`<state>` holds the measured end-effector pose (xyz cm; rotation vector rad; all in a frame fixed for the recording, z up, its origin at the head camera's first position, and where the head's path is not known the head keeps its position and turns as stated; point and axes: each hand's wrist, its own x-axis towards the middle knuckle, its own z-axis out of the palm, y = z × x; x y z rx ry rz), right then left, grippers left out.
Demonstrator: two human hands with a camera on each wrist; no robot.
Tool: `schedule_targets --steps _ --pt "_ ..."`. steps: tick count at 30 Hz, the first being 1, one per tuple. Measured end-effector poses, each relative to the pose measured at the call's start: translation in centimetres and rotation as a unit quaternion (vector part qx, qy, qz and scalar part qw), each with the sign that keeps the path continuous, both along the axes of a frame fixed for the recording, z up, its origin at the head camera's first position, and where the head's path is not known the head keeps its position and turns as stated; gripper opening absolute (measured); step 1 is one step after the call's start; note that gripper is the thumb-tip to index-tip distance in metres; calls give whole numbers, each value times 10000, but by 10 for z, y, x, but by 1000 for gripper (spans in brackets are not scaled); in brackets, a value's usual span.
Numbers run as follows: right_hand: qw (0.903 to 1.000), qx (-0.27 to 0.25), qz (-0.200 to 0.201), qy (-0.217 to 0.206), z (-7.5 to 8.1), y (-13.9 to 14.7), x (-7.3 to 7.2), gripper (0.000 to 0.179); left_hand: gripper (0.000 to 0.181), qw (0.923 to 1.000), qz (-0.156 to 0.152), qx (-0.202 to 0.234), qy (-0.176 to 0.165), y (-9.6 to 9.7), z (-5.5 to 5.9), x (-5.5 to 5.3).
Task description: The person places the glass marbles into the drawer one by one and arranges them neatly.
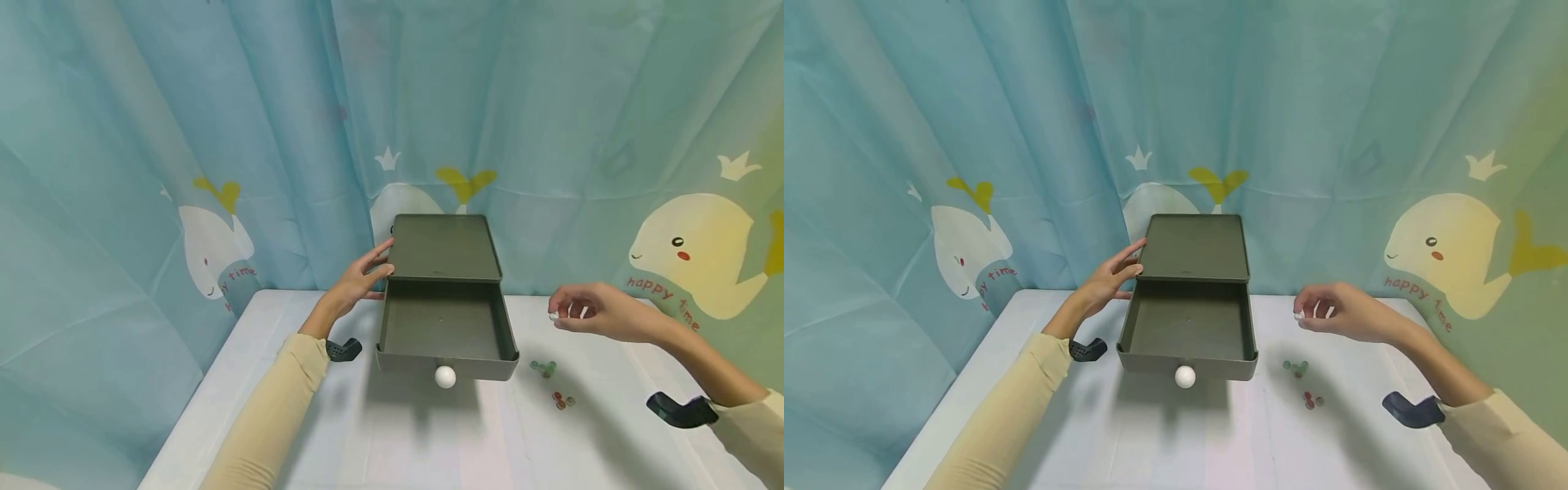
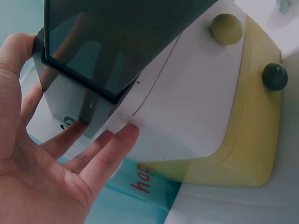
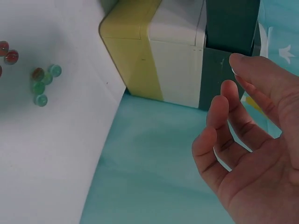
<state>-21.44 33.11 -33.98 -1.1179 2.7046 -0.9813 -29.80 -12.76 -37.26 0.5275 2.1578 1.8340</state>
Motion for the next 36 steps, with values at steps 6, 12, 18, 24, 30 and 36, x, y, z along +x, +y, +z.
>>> schedule_targets --steps 6,12,18,24,30,36 --pt "10000 18 31 71 7 -3 2 19 63 10000 -3 -4 15 0 0 1" --pt "9999 26 28 109 17 -5 3 19 63 10000 -13 -21 17 0 -1 1" --pt "9998 -118 29 133 27 -8 4 22 62 10000 21 23 -13 0 -3 -1" --pt "9996 -186 -218 78 42 -10 4 20 62 10000 18 -4 17 -1 -4 -2" --pt "9993 -357 -37 81 54 -15 1 21 62 10000 37 -1 -7 -1 -2 -2" --pt "9990 -435 134 -54 64 -22 -2 18 63 10000 38 -5 -10 -1 -2 -1"
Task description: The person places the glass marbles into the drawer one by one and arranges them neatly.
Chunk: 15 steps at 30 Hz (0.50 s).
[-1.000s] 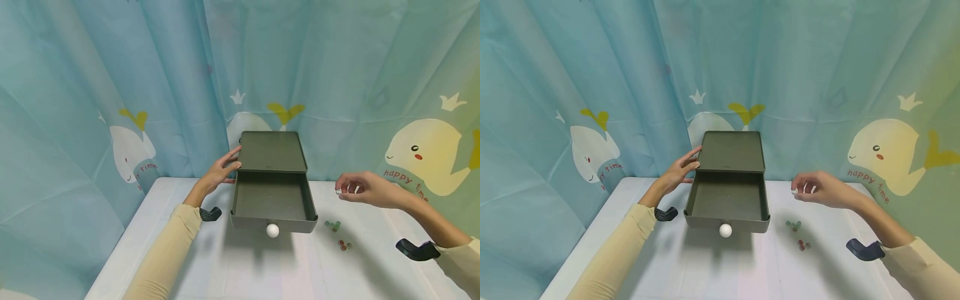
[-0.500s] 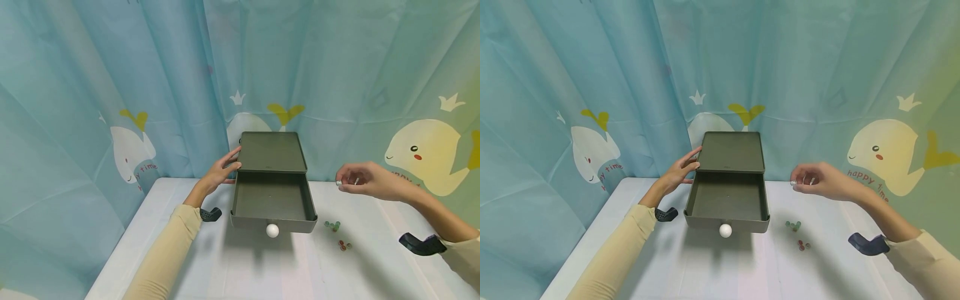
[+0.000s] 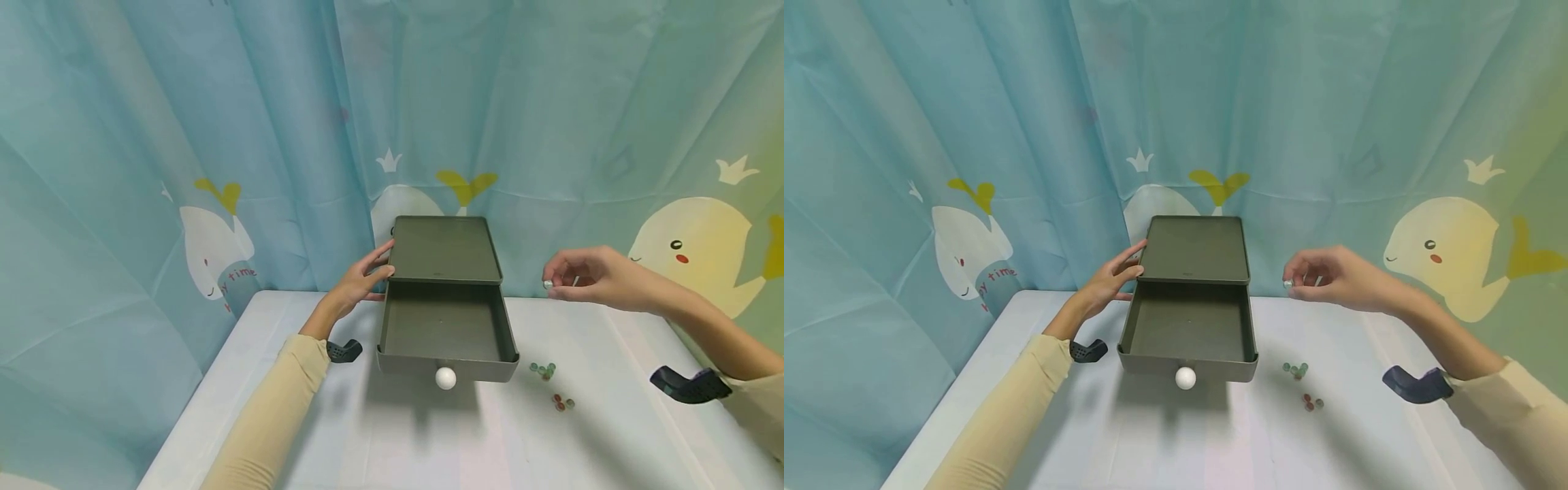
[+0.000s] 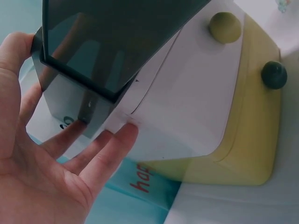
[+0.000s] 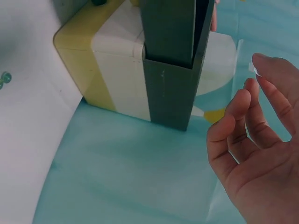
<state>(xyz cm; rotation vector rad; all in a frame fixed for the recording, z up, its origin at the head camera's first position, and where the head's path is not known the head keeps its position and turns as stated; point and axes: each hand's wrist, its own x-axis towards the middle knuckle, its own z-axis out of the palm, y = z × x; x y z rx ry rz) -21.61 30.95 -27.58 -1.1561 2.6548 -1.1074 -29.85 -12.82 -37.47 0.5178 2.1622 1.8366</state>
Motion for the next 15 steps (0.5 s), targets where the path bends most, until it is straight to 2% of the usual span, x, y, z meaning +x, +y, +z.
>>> schedule_targets --steps 6,15 --pt "9998 22 139 -108 13 -13 -3 16 63 10000 -25 37 19 0 0 0" --pt "9995 145 19 -273 32 -36 -7 13 62 10000 -16 27 20 1 0 0"
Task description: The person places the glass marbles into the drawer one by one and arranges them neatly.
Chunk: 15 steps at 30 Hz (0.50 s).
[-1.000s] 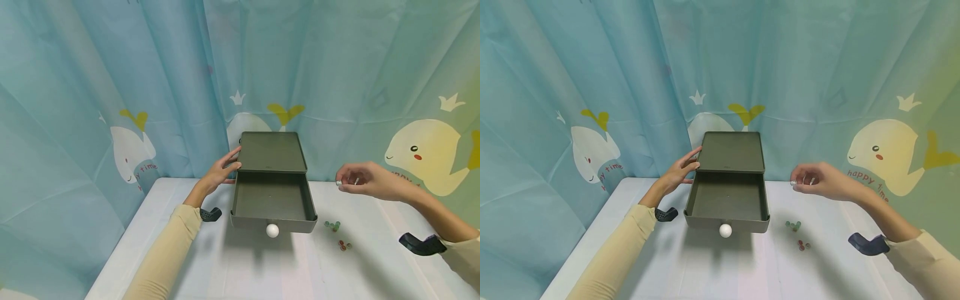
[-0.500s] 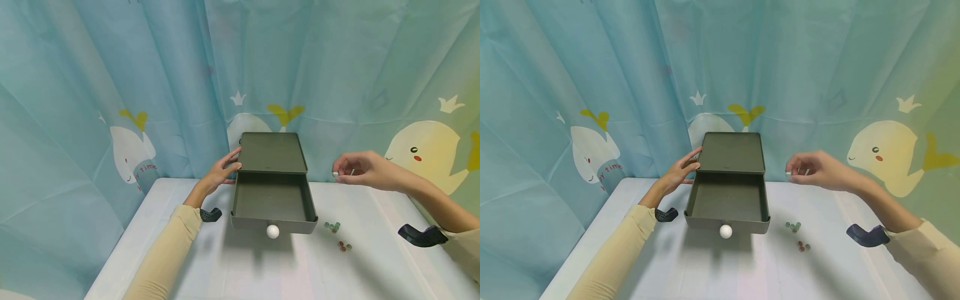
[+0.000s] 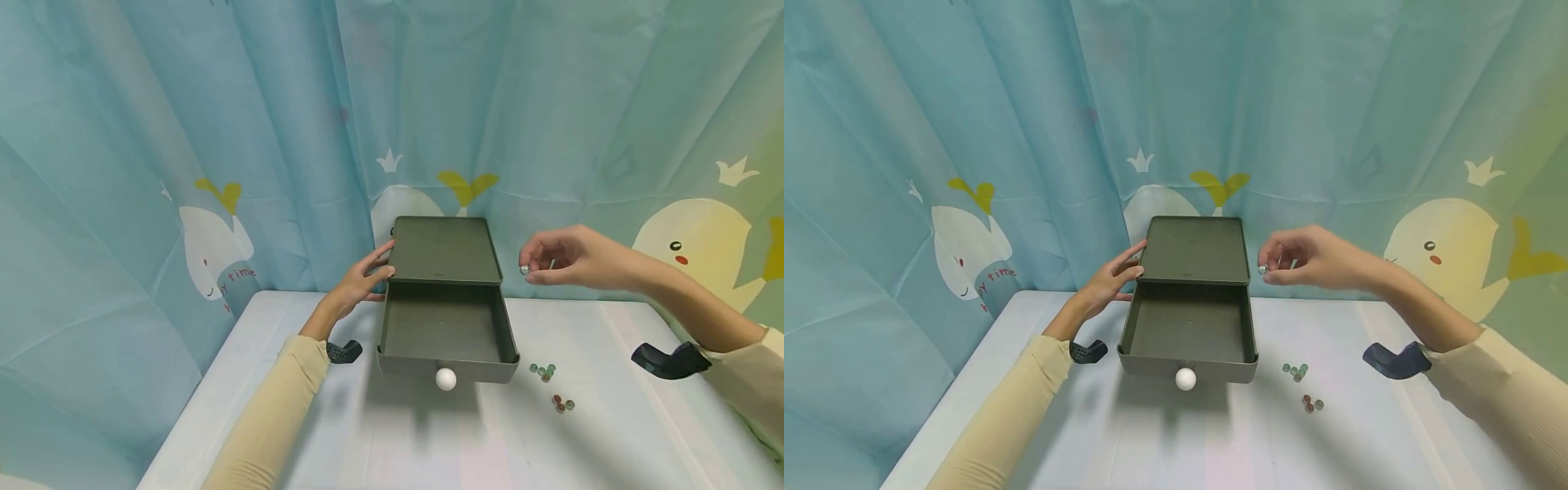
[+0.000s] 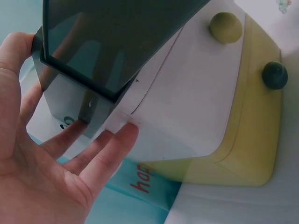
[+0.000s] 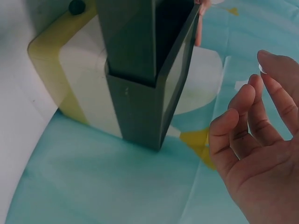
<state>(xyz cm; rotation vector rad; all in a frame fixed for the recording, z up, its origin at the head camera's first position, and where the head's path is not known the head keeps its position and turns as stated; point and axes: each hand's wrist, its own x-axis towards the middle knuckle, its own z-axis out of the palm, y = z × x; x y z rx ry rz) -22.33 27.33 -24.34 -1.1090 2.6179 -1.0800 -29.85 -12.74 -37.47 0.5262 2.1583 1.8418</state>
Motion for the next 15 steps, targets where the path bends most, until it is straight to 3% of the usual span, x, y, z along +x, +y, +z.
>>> schedule_targets --steps 15 --pt "9973 55 701 -214 9 -44 -19 13 62 10000 -7 -22 36 0 0 0"
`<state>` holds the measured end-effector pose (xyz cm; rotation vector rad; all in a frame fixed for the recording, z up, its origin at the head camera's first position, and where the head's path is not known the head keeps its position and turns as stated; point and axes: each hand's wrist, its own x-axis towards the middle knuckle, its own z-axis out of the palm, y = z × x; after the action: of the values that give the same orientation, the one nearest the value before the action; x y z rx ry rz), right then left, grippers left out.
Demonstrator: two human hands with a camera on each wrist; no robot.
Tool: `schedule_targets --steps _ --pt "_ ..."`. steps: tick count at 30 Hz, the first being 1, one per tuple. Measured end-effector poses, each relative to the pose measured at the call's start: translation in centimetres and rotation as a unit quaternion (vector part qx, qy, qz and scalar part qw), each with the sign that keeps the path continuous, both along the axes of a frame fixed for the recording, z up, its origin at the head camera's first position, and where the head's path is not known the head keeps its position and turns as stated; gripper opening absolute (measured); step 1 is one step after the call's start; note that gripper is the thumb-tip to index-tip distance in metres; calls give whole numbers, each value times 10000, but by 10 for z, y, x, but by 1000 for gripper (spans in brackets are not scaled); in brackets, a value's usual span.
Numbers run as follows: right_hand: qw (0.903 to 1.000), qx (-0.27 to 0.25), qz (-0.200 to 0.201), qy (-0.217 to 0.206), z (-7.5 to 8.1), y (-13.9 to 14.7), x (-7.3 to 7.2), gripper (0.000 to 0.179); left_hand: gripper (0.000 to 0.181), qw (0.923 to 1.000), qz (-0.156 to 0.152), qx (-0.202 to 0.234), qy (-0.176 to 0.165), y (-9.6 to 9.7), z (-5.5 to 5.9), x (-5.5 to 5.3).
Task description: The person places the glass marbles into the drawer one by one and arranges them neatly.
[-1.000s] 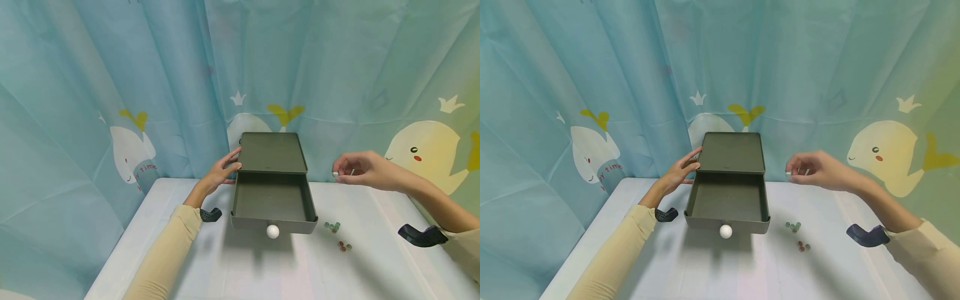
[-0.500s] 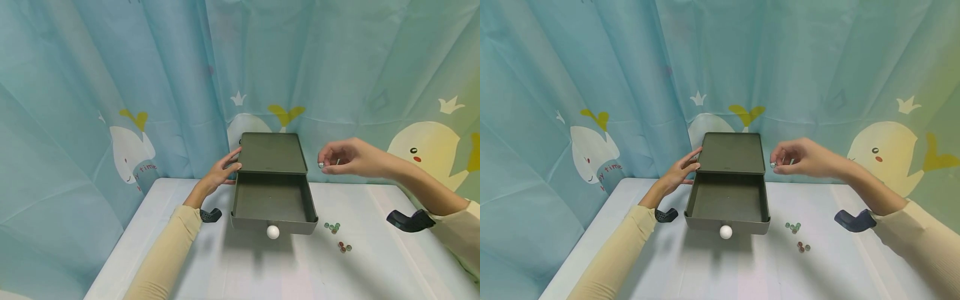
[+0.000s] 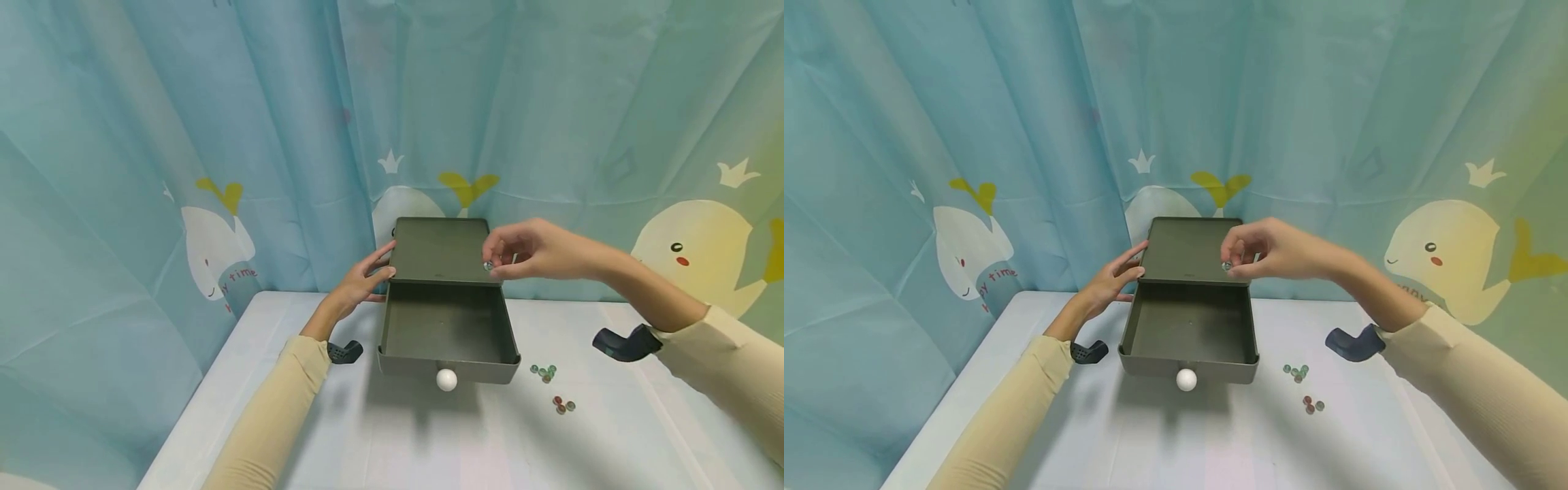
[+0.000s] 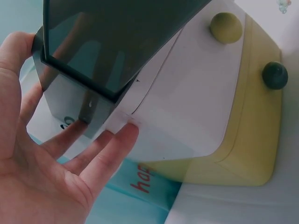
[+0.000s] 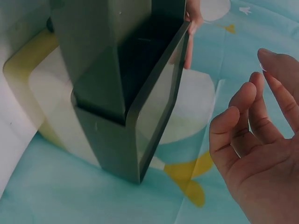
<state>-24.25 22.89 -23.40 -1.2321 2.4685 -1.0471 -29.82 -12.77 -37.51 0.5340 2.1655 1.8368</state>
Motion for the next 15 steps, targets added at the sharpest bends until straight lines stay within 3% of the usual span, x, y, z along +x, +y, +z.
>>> schedule_targets --steps 15 --pt "9963 132 842 -146 -5 -60 -16 16 61 9999 116 -19 -33 0 0 1"
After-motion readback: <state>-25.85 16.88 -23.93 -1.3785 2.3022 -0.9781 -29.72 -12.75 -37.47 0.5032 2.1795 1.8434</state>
